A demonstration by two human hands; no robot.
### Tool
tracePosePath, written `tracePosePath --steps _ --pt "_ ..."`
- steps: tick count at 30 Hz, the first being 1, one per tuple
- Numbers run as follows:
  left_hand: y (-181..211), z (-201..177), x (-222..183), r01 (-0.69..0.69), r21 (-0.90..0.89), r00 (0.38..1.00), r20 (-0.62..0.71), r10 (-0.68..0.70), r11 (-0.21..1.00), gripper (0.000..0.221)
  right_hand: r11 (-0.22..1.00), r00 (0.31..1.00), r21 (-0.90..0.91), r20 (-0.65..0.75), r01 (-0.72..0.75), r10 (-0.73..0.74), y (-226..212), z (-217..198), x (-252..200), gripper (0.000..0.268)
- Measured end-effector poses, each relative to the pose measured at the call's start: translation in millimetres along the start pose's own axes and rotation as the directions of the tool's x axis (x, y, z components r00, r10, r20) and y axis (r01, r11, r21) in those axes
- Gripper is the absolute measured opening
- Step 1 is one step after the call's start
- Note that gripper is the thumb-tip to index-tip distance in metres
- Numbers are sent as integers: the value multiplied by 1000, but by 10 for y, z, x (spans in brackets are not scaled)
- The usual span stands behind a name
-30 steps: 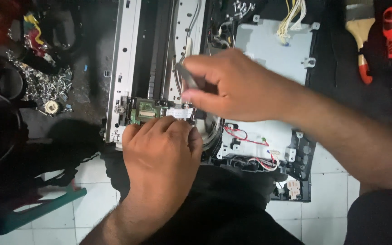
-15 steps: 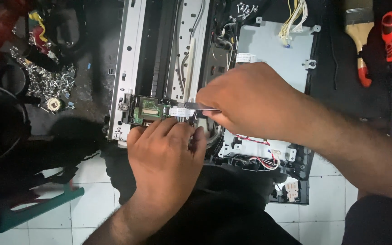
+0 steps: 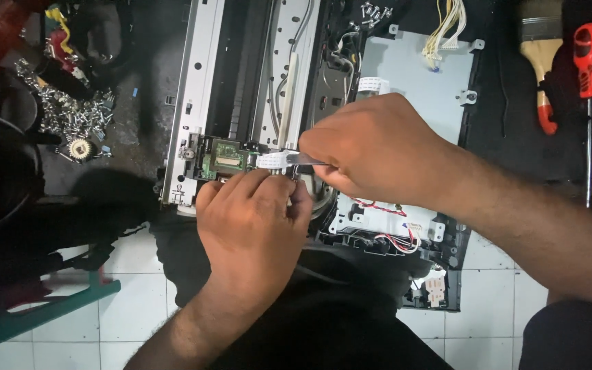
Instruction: Disconnecting internal ribbon cables and small wire connectors from a circuit board during the disassembly of an electronic device.
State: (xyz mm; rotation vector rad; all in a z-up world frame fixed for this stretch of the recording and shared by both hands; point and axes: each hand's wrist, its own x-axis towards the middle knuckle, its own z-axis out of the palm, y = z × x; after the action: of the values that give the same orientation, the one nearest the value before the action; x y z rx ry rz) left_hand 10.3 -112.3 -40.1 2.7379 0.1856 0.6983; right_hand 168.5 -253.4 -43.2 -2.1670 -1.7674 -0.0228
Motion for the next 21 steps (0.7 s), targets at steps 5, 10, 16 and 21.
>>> tracePosePath --steps 5,10,16,21 --pt "-15 21 -21 -1 24 999 -45 2 1000 35 1000 999 -27 32 -1 2 -3 -35 11 28" --pt "-43 50 -46 -16 -14 999 -36 15 1000 36 993 994 -86 76 80 -74 42 -46 30 30" --pt "-37 75 -51 -47 -36 995 -87 44 998 38 996 980 -73 195 51 -36 88 -86 131 29" --pt "-44 72 -58 -35 -48 996 -79 31 998 34 996 974 -16 211 87 -82 70 -167 158 30"
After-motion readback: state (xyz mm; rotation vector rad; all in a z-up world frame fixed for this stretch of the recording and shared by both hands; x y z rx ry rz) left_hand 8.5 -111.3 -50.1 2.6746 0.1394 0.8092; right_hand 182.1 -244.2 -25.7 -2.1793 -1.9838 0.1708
